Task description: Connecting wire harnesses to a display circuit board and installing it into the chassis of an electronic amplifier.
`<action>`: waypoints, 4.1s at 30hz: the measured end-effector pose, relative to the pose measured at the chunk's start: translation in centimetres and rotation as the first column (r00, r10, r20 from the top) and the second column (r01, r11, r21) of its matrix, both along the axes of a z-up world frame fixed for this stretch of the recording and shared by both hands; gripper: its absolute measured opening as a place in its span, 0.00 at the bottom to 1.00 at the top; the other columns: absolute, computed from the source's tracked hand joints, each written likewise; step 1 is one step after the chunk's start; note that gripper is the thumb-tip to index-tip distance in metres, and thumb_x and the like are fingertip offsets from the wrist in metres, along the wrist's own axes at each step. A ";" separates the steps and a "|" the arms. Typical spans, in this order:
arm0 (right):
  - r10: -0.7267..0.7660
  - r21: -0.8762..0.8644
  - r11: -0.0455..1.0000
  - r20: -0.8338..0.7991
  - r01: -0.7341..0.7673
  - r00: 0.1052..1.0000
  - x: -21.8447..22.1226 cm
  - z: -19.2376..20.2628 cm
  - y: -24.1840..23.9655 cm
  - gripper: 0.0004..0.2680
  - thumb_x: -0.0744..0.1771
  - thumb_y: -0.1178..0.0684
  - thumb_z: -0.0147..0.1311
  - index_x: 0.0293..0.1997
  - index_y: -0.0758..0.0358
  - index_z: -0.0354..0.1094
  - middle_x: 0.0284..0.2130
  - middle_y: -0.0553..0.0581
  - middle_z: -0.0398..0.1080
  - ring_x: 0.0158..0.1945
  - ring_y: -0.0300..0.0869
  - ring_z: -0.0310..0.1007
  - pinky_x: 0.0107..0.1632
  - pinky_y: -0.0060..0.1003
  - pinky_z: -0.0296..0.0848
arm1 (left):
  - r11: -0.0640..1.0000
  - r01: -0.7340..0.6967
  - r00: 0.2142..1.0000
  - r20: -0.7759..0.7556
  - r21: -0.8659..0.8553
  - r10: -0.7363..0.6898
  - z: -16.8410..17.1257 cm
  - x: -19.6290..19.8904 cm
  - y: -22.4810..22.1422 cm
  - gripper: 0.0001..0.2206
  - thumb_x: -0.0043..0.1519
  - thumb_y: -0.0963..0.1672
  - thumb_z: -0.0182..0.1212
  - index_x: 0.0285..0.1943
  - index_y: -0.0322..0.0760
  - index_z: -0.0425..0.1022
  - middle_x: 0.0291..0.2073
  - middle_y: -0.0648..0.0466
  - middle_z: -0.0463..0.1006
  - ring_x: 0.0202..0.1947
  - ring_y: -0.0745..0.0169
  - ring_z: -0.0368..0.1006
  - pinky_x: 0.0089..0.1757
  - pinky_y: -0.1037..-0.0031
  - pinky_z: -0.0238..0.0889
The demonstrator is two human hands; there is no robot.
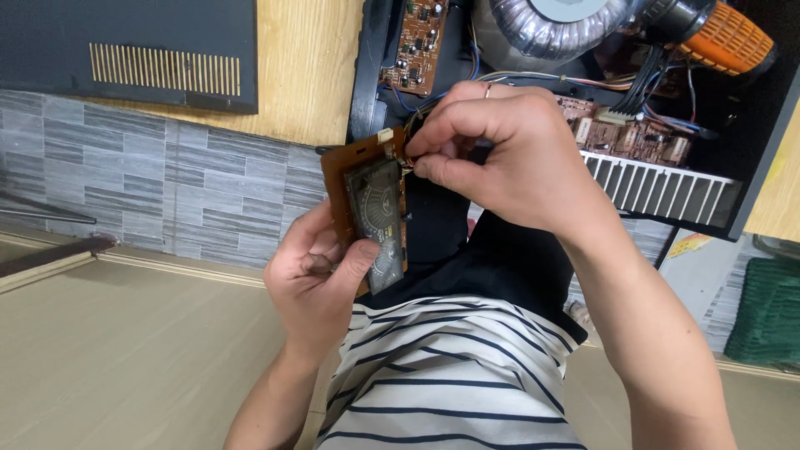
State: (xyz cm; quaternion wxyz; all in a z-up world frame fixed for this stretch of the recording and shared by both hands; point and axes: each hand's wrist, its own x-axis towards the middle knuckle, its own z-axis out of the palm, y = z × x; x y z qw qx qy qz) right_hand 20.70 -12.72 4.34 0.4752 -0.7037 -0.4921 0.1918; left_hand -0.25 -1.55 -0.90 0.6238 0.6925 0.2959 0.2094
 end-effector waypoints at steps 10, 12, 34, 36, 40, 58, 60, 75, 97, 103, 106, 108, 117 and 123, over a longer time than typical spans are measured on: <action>-0.046 -0.038 0.998 -0.041 0.044 0.998 0.0 -0.1 0.2 0.03 0.65 0.65 0.63 0.36 0.63 0.75 0.32 0.54 0.69 0.32 0.36 0.65 0.34 0.28 0.66 | 0.997 0.020 1.000 0.008 -0.081 -0.020 0.6 0.4 0.4 0.23 0.58 0.38 0.67 0.63 0.26 0.69 0.26 0.57 0.74 0.22 0.78 0.58 0.26 0.85 0.58; -0.041 -0.034 0.999 -0.051 0.039 0.998 0.0 -0.2 0.3 0.04 0.66 0.64 0.61 0.33 0.63 0.73 0.29 0.52 0.68 0.32 0.37 0.64 0.32 0.28 0.64 | 0.995 0.026 0.999 0.031 -0.096 -0.024 0.6 0.6 0.5 0.22 0.59 0.36 0.65 0.63 0.24 0.68 0.22 0.61 0.62 0.21 0.77 0.50 0.26 0.85 0.51; -0.066 -0.018 0.998 -0.028 0.065 0.997 0.0 -0.5 0.2 0.05 0.65 0.65 0.60 0.30 0.62 0.71 0.26 0.53 0.64 0.28 0.38 0.60 0.31 0.30 0.59 | 0.998 0.049 0.996 0.082 -0.026 -0.046 0.5 0.6 0.1 0.24 0.59 0.38 0.67 0.65 0.24 0.67 0.31 0.56 0.76 0.25 0.77 0.57 0.31 0.84 0.60; -0.064 -0.015 0.998 -0.003 0.064 0.998 0.0 -0.5 0.2 0.06 0.64 0.66 0.59 0.28 0.63 0.69 0.26 0.52 0.64 0.28 0.39 0.61 0.30 0.32 0.58 | 0.998 0.053 0.997 0.046 0.036 -0.054 0.8 0.7 0.1 0.24 0.59 0.39 0.67 0.65 0.25 0.68 0.23 0.62 0.55 0.24 0.74 0.45 0.28 0.82 0.43; -0.074 -0.037 0.997 -0.020 0.073 0.997 -0.1 -0.4 0.2 0.06 0.63 0.66 0.58 0.28 0.62 0.68 0.27 0.52 0.65 0.29 0.39 0.64 0.31 0.31 0.61 | 0.996 0.058 0.997 0.041 0.065 -0.061 0.2 0.4 0.1 0.24 0.59 0.37 0.68 0.65 0.26 0.68 0.23 0.61 0.61 0.23 0.75 0.50 0.28 0.83 0.49; -0.084 0.039 0.996 0.084 0.081 0.993 -0.2 -0.5 -0.2 0.07 0.63 0.68 0.57 0.30 0.63 0.64 0.30 0.54 0.65 0.32 0.41 0.63 0.33 0.34 0.60 | 0.878 0.126 0.981 0.074 0.461 -0.180 0.5 1.6 -0.3 0.17 0.56 0.38 0.72 0.52 0.23 0.74 0.40 0.41 0.79 0.38 0.52 0.77 0.40 0.70 0.70; -0.049 0.045 0.998 0.060 0.046 0.997 -0.1 -0.2 -0.1 0.05 0.67 0.66 0.58 0.34 0.64 0.69 0.33 0.55 0.69 0.33 0.41 0.66 0.34 0.32 0.62 | 0.964 0.070 0.997 0.014 0.255 -0.076 -1.0 1.0 -0.3 0.16 0.55 0.40 0.72 0.52 0.32 0.78 0.19 0.62 0.59 0.25 0.69 0.54 0.28 0.76 0.53; -0.038 -0.029 0.999 -0.063 0.036 0.997 0.0 -0.1 0.0 0.04 0.66 0.66 0.58 0.34 0.63 0.70 0.33 0.53 0.70 0.33 0.38 0.66 0.34 0.29 0.63 | 0.985 0.010 1.000 0.002 -0.175 -0.010 -3.5 0.1 -0.8 0.28 0.55 0.39 0.71 0.67 0.31 0.69 0.19 0.67 0.50 0.22 0.76 0.42 0.25 0.83 0.42; -0.066 0.113 0.993 0.208 0.043 0.976 -1.4 -0.7 -0.3 0.03 0.66 0.69 0.50 0.36 0.70 0.65 0.36 0.61 0.66 0.39 0.48 0.69 0.44 0.36 0.68 | 0.987 0.102 0.990 0.086 0.123 -0.113 -2.0 1.8 -1.6 0.23 0.56 0.36 0.67 0.62 0.31 0.72 0.53 0.48 0.78 0.51 0.63 0.74 0.54 0.77 0.67; -0.020 0.075 0.997 0.154 0.008 0.988 -0.9 -0.1 -0.2 0.02 0.66 0.67 0.49 0.35 0.69 0.65 0.36 0.60 0.68 0.40 0.47 0.70 0.43 0.35 0.68 | 0.962 0.058 0.984 0.147 0.266 -0.100 -4.5 1.6 -1.5 0.19 0.57 0.39 0.71 0.57 0.32 0.75 0.45 0.47 0.79 0.39 0.64 0.75 0.37 0.78 0.68; -0.006 0.026 1.000 0.086 0.004 0.996 -0.6 0.0 -0.2 0.03 0.65 0.67 0.49 0.33 0.67 0.63 0.34 0.58 0.68 0.37 0.45 0.70 0.40 0.33 0.66 | 0.930 0.076 0.952 0.250 0.359 -0.174 -4.9 2.1 -1.1 0.15 0.59 0.39 0.68 0.53 0.28 0.72 0.44 0.37 0.77 0.43 0.47 0.77 0.46 0.67 0.73; 0.013 -0.043 0.999 0.034 -0.011 0.999 -0.4 0.1 -0.2 0.03 0.65 0.66 0.48 0.33 0.66 0.63 0.34 0.57 0.68 0.38 0.45 0.71 0.42 0.34 0.68 | 0.877 0.104 0.970 0.149 0.468 -0.195 -4.1 2.5 -0.9 0.11 0.62 0.42 0.65 0.51 0.32 0.74 0.44 0.43 0.79 0.39 0.57 0.78 0.41 0.76 0.70; 0.013 -0.173 0.985 -0.018 -0.016 1.000 0.2 0.4 -0.2 0.04 0.69 0.56 0.47 0.36 0.60 0.64 0.31 0.50 0.70 0.27 0.39 0.67 0.34 0.31 0.65 | 0.984 0.012 0.982 0.185 0.177 -0.045 -5.6 1.9 -3.2 0.11 0.53 0.43 0.71 0.40 0.35 0.75 0.38 0.51 0.77 0.42 0.56 0.69 0.47 0.69 0.64; 0.048 -0.202 0.977 -0.090 -0.065 0.995 1.3 0.5 -0.5 0.02 0.67 0.56 0.52 0.36 0.58 0.65 0.34 0.49 0.73 0.32 0.37 0.73 0.38 0.29 0.70 | 0.969 0.050 0.940 0.338 -0.242 0.036 -6.7 2.3 -5.2 0.19 0.56 0.39 0.71 0.54 0.30 0.72 0.44 0.46 0.76 0.45 0.59 0.72 0.48 0.68 0.68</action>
